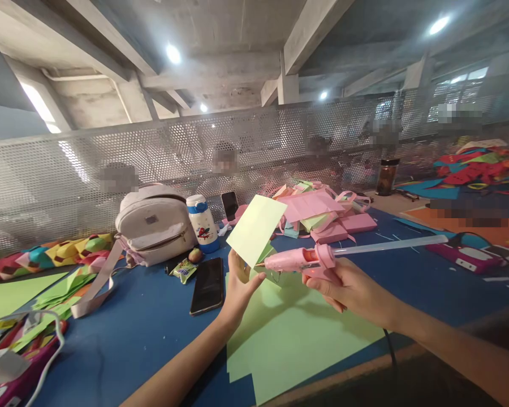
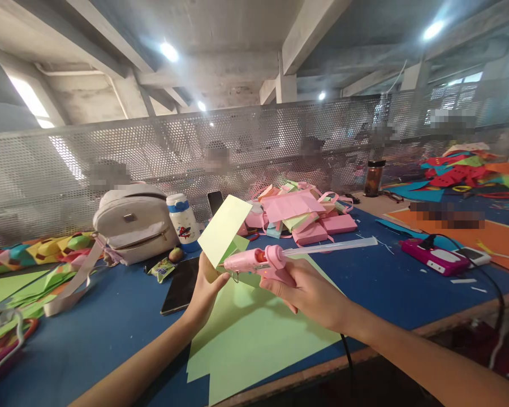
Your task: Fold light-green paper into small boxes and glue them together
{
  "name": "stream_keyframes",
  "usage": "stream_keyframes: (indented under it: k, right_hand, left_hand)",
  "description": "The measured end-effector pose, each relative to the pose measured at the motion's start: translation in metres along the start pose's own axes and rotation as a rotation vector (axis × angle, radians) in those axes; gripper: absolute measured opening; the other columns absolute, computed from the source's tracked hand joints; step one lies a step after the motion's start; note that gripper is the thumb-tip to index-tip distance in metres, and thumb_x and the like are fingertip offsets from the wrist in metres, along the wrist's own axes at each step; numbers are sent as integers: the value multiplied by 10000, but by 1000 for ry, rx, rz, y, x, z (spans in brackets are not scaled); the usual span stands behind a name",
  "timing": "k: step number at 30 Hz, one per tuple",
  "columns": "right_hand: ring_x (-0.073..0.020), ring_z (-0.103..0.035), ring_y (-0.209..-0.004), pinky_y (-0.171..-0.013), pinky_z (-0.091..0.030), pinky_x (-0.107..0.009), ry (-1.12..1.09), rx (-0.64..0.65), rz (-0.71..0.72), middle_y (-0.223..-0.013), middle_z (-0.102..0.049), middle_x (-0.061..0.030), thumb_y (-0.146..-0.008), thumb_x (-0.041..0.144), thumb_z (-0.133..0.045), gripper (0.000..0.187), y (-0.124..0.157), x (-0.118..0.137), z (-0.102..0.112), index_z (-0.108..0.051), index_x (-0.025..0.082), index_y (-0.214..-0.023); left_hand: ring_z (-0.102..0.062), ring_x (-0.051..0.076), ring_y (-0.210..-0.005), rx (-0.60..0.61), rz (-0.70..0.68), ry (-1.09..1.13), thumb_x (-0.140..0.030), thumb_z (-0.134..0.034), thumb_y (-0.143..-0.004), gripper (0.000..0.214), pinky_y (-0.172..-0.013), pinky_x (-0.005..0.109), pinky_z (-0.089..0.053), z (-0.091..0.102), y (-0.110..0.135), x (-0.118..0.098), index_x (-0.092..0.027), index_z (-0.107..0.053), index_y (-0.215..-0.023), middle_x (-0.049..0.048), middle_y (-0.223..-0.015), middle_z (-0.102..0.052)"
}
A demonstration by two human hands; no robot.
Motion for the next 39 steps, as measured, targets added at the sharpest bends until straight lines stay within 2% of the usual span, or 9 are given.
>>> stream_keyframes:
  k: [7, 13, 22, 29, 39]
  right_hand:
    - [-86, -386, -408, -448, -285, -233, 12, 24, 16, -451, -375, 97, -947, 569, -524, 406, -1, 5, -3, -529, 181, -826]
    - [-85, -373, -394, -427, -262, -235, 4, 25, 14, -445, -355, 97, -929, 602, -525, 437, -2, 8, -3, -535, 182, -810]
    - [-82, -372, -384, -423, -274, -233, 18, 35, 10, -432, -373, 87, -915, 622, -525, 469, -1, 12, -3, -487, 198, -717]
    - [-93, -382, -392, -426, -275, -234, 27, 31, 12, -437, -368, 89, -936, 615, -494, 457, -2, 9, -2, -550, 178, -815]
    - [-85, -369, -394, -427, -297, -223, 0, 34, 14, -446, -375, 89, -938, 596, -504, 440, -1, 11, 0, -556, 170, -840]
  left_hand:
    - [-377, 346, -1417, -10, 2, -10, -559, -827, -651, 908, -1131, 441, -369, 1, 1, -1, -280, -378, -1388, 126, -1516, -407]
    - [-358, 349, -1427, -14, -6, -7, -560, -833, -642, 916, -1129, 448, -372, 0, 0, -1, -289, -377, -1389, 124, -1530, -395]
    - [-371, 357, -1417, -12, 6, -12, -552, -837, -641, 922, -1125, 457, -376, 1, 1, -1, -288, -373, -1392, 128, -1529, -397]
    - [-358, 353, -1427, -11, 1, -10, -566, -836, -631, 925, -1108, 442, -398, 0, 1, -3, -299, -380, -1391, 119, -1537, -391]
    - [-373, 349, -1418, -2, 6, 2, -552, -834, -646, 911, -1132, 450, -364, 0, 1, -2, -289, -377, -1388, 126, -1515, -413]
Point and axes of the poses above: each hand's wrist, its own y-axis away from the middle knuckle, its own z-axis out of the back of the hand, x = y × z, the point moved 7 cm from there along -y, towards the middle knuckle
